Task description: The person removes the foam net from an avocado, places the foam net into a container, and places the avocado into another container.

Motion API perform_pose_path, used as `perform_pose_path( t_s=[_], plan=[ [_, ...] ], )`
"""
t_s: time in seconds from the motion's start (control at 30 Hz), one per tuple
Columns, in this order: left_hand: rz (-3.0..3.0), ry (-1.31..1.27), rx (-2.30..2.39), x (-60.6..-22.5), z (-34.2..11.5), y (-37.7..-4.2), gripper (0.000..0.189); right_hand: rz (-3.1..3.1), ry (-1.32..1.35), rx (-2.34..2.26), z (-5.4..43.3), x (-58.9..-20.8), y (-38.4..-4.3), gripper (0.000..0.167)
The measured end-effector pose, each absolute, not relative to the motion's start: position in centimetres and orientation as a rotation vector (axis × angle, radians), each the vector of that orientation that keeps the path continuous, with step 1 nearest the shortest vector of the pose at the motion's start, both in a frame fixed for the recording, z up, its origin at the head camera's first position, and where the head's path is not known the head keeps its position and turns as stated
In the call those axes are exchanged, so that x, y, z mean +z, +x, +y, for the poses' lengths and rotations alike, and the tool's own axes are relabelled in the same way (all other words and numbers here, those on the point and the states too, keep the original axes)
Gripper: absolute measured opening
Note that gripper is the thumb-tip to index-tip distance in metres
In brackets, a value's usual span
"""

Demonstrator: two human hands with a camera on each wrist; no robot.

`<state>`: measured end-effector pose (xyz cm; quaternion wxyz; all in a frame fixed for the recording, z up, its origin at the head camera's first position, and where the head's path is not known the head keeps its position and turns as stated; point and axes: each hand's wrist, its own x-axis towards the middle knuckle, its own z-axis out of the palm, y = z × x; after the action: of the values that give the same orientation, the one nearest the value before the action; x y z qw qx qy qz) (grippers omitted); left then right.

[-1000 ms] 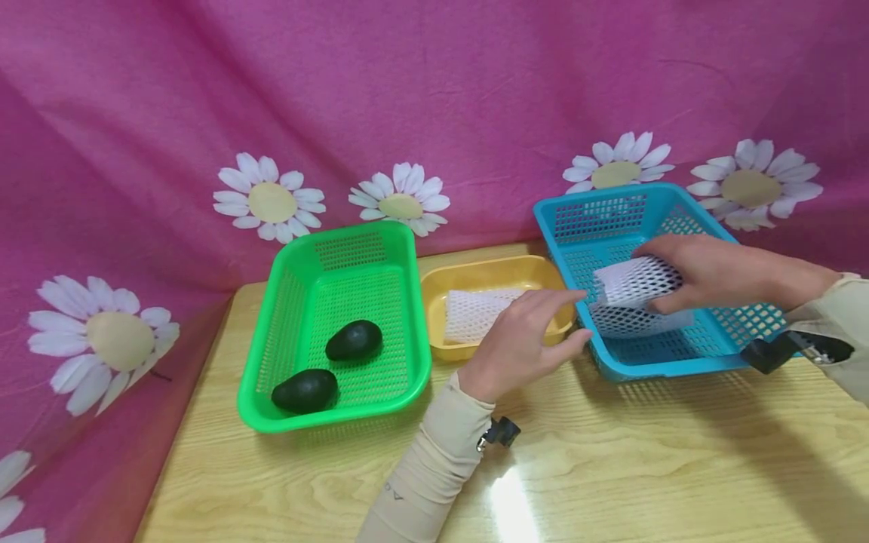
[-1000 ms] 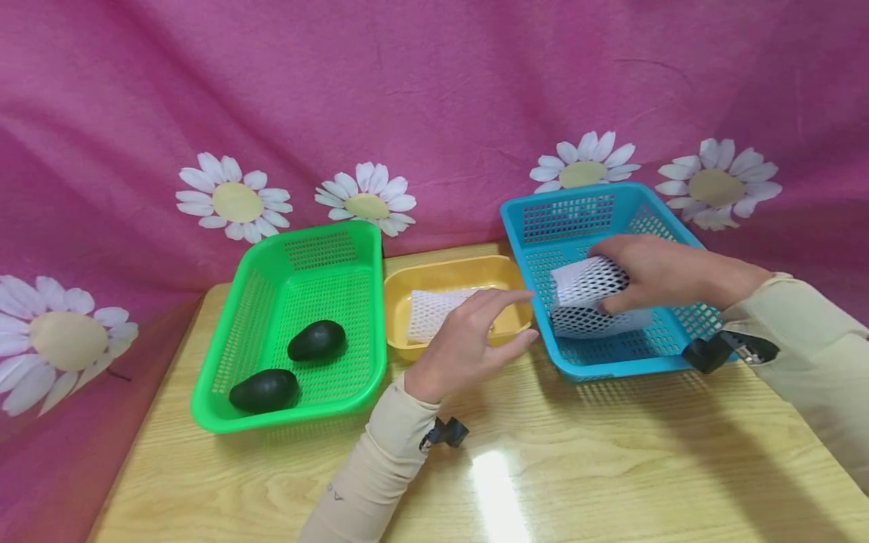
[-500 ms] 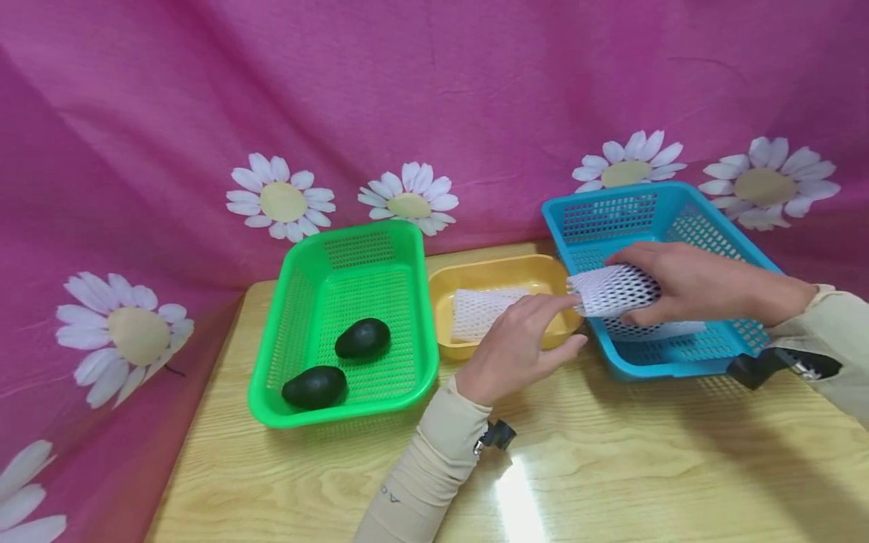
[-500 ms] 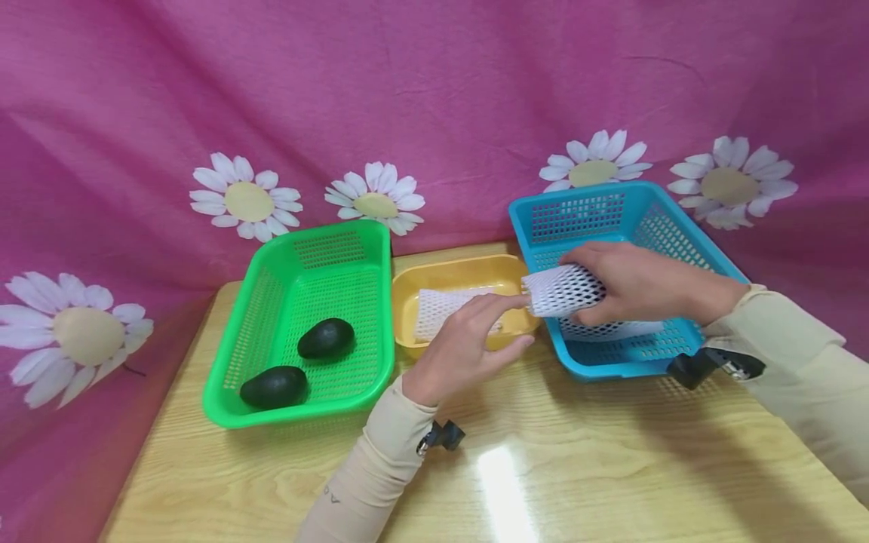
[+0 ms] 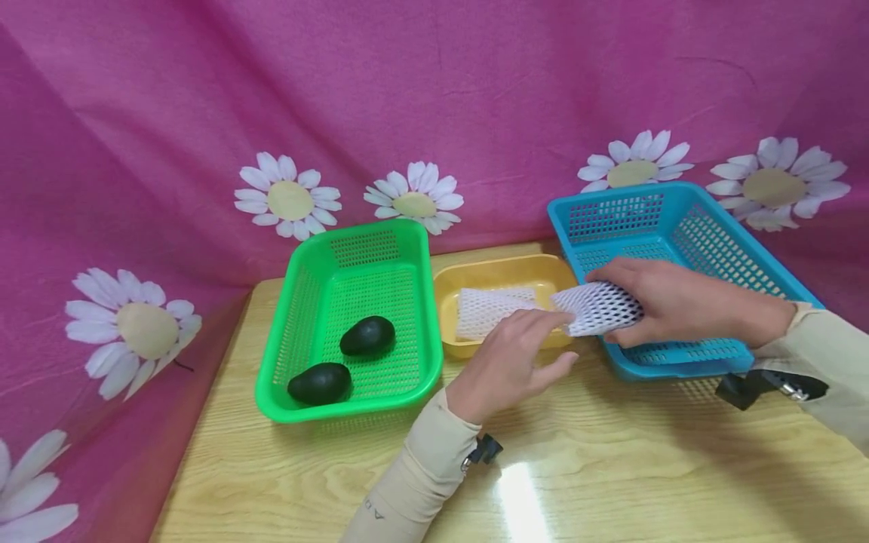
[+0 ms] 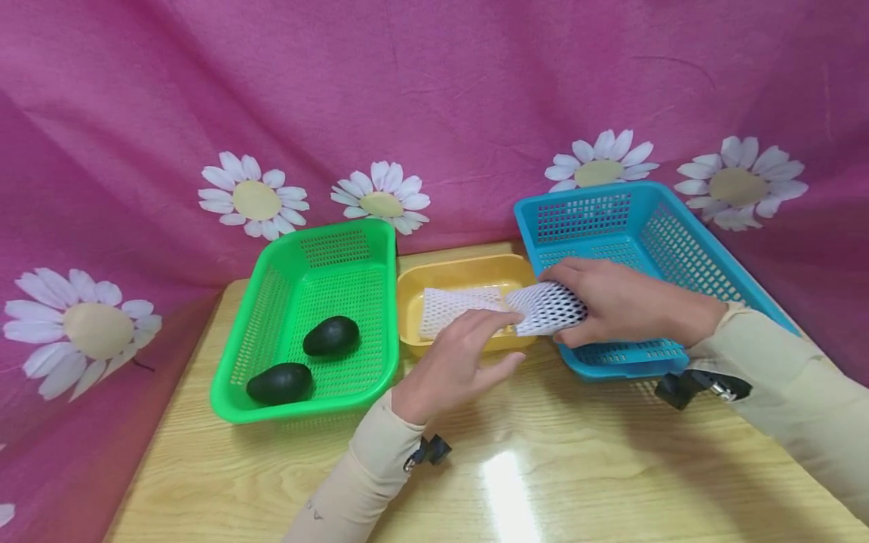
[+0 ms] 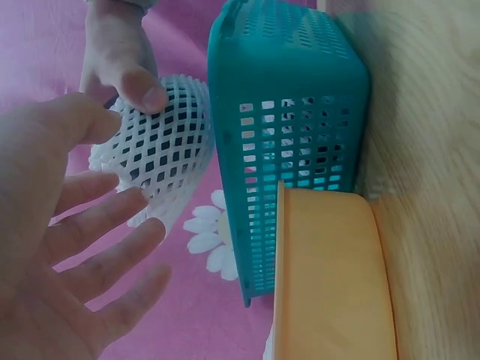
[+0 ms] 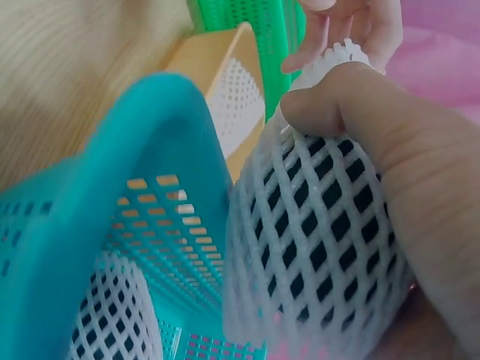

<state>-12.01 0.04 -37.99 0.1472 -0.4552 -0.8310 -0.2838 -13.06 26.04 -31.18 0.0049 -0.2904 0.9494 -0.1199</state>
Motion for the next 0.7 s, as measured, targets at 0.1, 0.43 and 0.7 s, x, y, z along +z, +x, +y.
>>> perform_pose_path(
  t_s=[0.1, 0.43, 0.7],
  plan=[
    [-2.379, -1.297, -0.752, -38.1, -0.5, -11.5, 0.044, 2.978, -0.935, -0.367, 25.5, -31.3, -12.8, 0.075],
    [-2.289, -1.278, -0.660, -38.5, -2.4, -10.7, 0.041, 3.033, -1.096, -0.403, 23.9, -32.2, -11.9, 0.066],
    [-2.304, -1.259, -0.701, -38.7, -4.1, -10.0, 0.039, 3.024, -1.087, -0.396, 22.5, -32.5, -11.0, 0.065]
  ],
)
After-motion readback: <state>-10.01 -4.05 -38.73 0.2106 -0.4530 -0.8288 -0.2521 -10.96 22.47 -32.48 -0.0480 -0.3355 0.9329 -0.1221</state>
